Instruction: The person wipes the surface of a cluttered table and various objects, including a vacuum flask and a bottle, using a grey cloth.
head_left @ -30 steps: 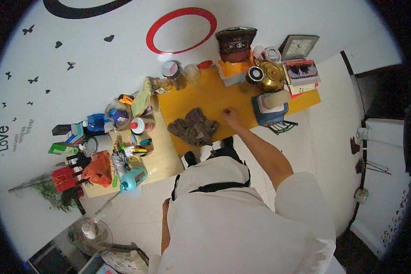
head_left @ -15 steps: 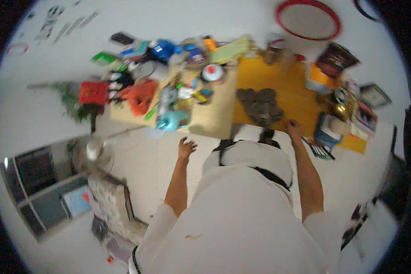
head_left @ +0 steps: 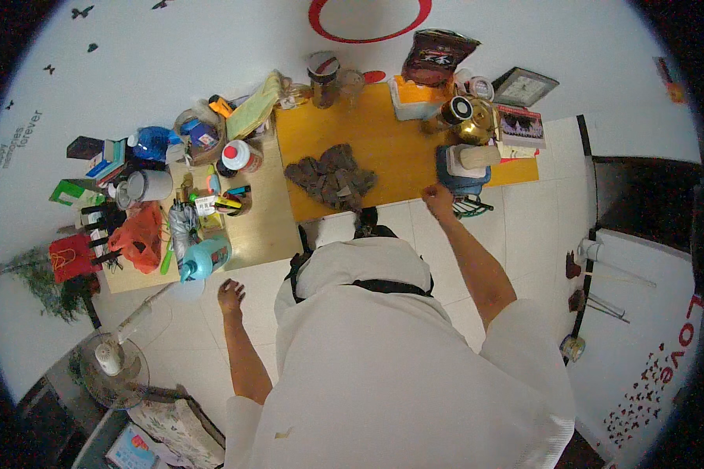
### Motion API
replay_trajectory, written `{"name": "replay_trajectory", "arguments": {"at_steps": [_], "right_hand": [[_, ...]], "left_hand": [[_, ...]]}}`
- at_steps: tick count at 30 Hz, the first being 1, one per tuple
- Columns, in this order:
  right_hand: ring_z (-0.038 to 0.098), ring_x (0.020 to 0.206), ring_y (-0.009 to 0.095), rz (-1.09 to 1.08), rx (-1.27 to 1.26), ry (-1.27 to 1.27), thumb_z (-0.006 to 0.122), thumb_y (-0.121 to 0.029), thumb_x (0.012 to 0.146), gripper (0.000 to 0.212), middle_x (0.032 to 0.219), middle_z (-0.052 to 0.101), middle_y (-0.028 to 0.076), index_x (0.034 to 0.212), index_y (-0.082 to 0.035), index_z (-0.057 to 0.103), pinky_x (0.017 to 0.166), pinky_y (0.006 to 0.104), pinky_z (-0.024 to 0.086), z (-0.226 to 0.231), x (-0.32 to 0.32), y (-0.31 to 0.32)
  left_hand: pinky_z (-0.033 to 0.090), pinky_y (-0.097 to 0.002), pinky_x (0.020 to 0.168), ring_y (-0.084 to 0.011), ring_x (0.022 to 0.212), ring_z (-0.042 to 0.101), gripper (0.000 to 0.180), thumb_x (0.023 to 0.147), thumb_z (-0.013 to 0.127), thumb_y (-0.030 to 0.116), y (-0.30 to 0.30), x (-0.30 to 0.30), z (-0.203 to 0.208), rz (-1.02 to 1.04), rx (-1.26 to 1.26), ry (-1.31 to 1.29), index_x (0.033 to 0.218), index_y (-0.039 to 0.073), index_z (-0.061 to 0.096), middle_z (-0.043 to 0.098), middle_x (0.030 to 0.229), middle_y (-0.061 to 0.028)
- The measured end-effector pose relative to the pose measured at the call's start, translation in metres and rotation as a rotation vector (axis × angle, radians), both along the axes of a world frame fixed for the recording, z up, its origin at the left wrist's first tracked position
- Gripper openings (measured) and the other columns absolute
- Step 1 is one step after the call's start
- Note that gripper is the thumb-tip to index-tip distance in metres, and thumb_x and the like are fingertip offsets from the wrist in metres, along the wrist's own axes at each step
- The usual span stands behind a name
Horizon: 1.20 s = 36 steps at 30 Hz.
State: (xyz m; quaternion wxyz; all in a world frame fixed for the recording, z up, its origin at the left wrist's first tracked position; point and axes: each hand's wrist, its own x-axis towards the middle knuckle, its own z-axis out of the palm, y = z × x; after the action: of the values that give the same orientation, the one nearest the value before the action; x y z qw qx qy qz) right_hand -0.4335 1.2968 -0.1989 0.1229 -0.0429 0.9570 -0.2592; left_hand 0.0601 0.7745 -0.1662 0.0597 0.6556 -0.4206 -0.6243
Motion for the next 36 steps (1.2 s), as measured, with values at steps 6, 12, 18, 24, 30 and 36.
{"name": "replay_trajectory", "arguments": {"at_steps": [6,12,18,24,30,36], "right_hand": [[0.072,0.082,0.036,-0.090,0.156,0.298,0.073,-0.019,0.086,0.024,0.086,0.074,0.015,0.102,-0.002,0.070,0.076,0.0455,0.057,0.097,-0.021,0.048],[0.070,0.093,0.036,0.047,0.125,0.647,0.068,-0.018,0.093,0.028,0.104,0.071,0.016,0.116,-0.002,0.063,0.080,0.0460,0.057,0.119,-0.071,0.082],[0.064,0.103,0.021,-0.606,-0.650,-0.438,0.057,-0.072,0.094,0.070,0.111,0.067,0.008,0.119,-0.007,0.062,0.092,0.0413,0.053,0.104,-0.134,0.141],[0.061,0.094,0.021,-0.542,-0.695,-0.740,0.049,-0.090,0.084,0.098,0.110,0.062,0.010,0.135,-0.007,0.055,0.099,0.0455,0.051,0.112,-0.156,0.136],[0.051,0.134,0.035,-0.373,-0.640,-0.850,0.057,-0.089,0.079,0.111,0.148,0.052,0.021,0.155,-0.010,0.038,0.103,0.0540,0.047,0.132,-0.165,0.103],[0.054,0.129,0.027,-0.503,-0.564,-0.784,0.064,-0.077,0.085,0.087,0.141,0.058,0.011,0.149,-0.019,0.048,0.098,0.0503,0.049,0.105,-0.161,0.129]], "left_hand": [[0.055,-0.0302,0.063,-0.0184,0.083,0.072,0.034,0.098,0.066,0.016,0.044,0.037,-0.021,-0.287,0.158,-0.073,0.130,0.004,0.059,0.069,0.102,-0.0083],[0.054,-0.0286,0.061,-0.0169,0.082,0.072,0.030,0.102,0.063,0.020,0.074,0.052,-0.011,-0.455,0.103,-0.111,0.128,0.005,0.060,0.071,0.099,-0.0062],[0.056,-0.0311,0.078,-0.0170,0.096,0.071,0.034,0.104,0.061,0.025,0.110,-0.058,0.038,-0.533,0.099,-0.002,0.132,0.005,0.059,0.071,0.114,-0.0075],[0.054,-0.0336,0.093,-0.0212,0.111,0.067,0.049,0.102,0.067,0.028,0.206,-0.299,0.097,-0.994,0.091,0.246,0.140,0.001,0.054,0.067,0.127,-0.0128],[0.049,-0.0410,0.107,-0.0321,0.130,0.058,0.069,0.097,0.073,0.037,0.333,-0.445,0.088,-1.234,0.080,0.389,0.148,-0.001,0.047,0.059,0.140,-0.0223],[0.046,-0.0425,0.111,-0.0329,0.135,0.054,0.090,0.088,0.078,0.051,0.413,-0.534,0.073,-1.228,-0.016,0.420,0.149,-0.004,0.042,0.057,0.142,-0.0241]]}}
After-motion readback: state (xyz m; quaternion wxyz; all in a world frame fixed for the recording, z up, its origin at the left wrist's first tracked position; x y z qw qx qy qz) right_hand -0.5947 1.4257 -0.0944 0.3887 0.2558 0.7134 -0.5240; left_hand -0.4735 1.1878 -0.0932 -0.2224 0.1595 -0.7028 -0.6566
